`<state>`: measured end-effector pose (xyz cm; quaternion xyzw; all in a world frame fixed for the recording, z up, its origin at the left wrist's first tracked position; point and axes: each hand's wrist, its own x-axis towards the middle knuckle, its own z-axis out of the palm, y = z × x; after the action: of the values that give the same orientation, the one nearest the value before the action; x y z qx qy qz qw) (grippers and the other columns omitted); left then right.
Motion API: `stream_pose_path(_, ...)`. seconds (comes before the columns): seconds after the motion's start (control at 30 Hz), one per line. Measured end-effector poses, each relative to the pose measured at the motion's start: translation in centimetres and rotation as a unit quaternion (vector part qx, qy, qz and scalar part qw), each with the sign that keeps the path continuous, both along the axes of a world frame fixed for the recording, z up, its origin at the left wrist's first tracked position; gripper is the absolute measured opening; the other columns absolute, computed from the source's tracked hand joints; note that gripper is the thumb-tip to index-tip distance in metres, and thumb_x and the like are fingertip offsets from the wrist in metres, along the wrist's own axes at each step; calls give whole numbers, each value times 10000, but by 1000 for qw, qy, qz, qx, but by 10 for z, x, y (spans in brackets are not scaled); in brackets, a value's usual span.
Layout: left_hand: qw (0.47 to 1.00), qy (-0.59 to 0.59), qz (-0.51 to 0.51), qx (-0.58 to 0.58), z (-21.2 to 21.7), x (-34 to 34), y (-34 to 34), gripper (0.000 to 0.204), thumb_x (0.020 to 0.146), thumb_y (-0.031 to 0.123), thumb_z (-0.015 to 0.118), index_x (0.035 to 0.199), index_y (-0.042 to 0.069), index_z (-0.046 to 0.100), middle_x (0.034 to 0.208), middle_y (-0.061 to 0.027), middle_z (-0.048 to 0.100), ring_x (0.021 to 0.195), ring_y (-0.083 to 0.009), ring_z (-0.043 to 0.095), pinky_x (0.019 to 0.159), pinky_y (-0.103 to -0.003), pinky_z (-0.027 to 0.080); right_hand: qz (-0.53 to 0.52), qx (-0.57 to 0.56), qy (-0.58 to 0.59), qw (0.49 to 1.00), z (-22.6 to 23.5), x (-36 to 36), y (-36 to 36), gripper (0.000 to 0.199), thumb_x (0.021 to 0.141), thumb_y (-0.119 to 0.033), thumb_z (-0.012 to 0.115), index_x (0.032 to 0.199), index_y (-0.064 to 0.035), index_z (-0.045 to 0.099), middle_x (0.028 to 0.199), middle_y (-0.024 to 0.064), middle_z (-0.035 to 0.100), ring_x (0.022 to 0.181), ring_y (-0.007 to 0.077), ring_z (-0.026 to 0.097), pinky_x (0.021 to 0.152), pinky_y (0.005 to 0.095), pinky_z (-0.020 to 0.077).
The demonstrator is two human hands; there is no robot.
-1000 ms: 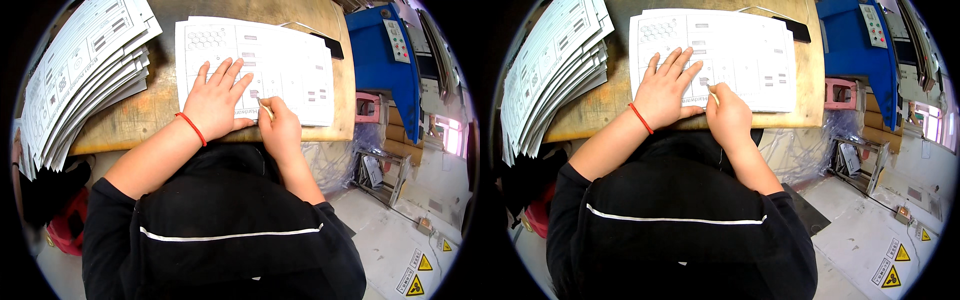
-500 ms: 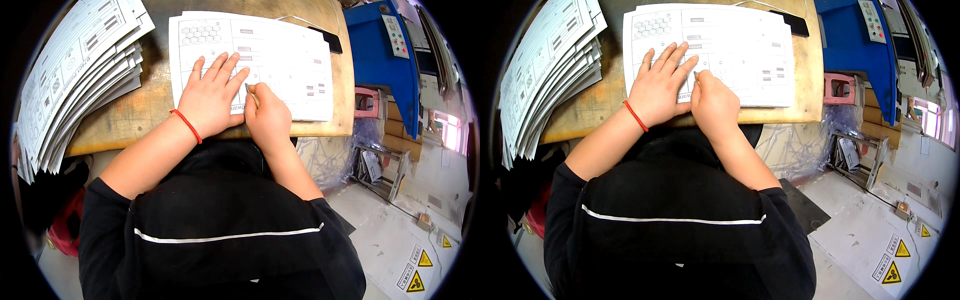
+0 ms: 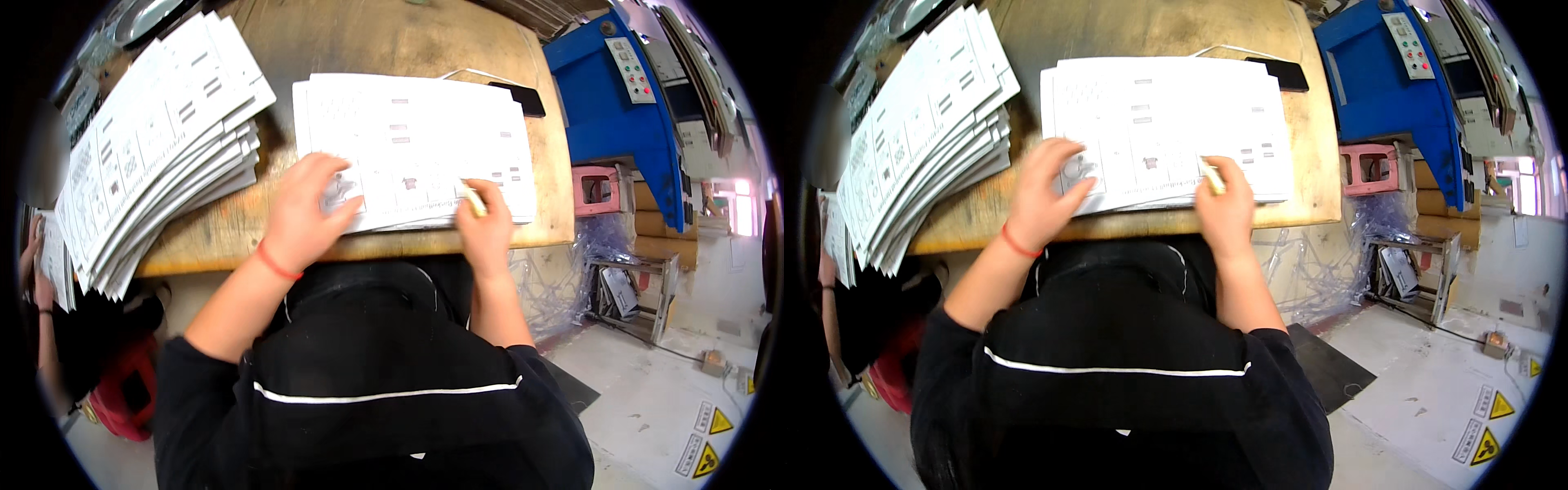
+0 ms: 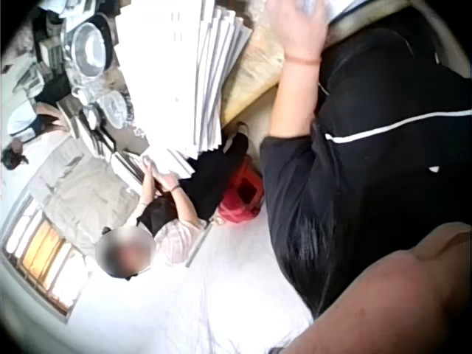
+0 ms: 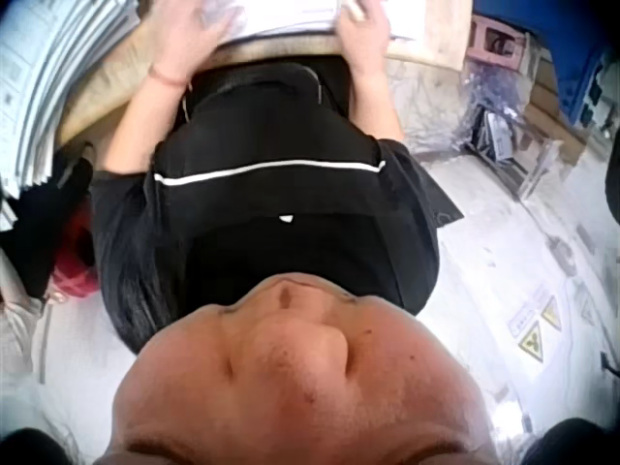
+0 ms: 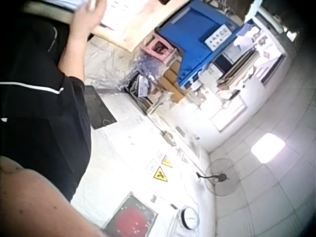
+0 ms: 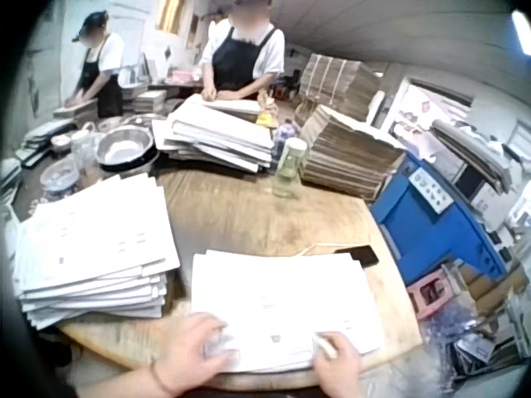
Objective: The person uses a yellow marker to draw on specific sections of a stack of printed instruction sheets. They repeatedly pick up a sheet, mark a designated area, and place it on a separate pile. The task involves repetitive manual handling of paper documents in a workshop setting.
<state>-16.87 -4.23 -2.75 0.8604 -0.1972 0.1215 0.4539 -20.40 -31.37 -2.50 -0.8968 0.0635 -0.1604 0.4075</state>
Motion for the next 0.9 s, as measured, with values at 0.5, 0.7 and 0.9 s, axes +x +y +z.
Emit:
stream_pose_path(0.5, 919, 362, -13, -155, -14, -14, 44, 292, 868, 274, 728, 888, -16, 698, 765, -91, 691, 688, -172, 636, 658, -331, 525, -130, 21, 19, 991, -56, -8, -145, 437, 742, 46, 530, 1174, 43, 599, 1193, 168, 626, 1082, 258, 603, 986, 351, 466)
stream_pose_path(0.7, 886, 373, -118, -248, 24, -24, 30, 271, 927, 222, 669, 1038, -26, 673, 813, -78, 682, 733, -121, 601, 676, -302, 506, -163, 80, -6, 983, -42, -3, -138, 425, 805, 56, 491, 1220, 63, 584, 1217, 166, 619, 1086, 241, 604, 995, 351, 460)
stream_pose_path(0.9, 950, 143, 100, -259, 39, -23, 94, 249, 966, 161, 640, 1141, -16, 640, 840, -32, 603, 724, -88, 536, 634, -292, 474, -75, 203, -99, 971, 2, 6, -73, 408, 848, 69, 479, 1245, 62, 577, 1206, 143, 617, 1065, 222, 599, 962, 345, 472)
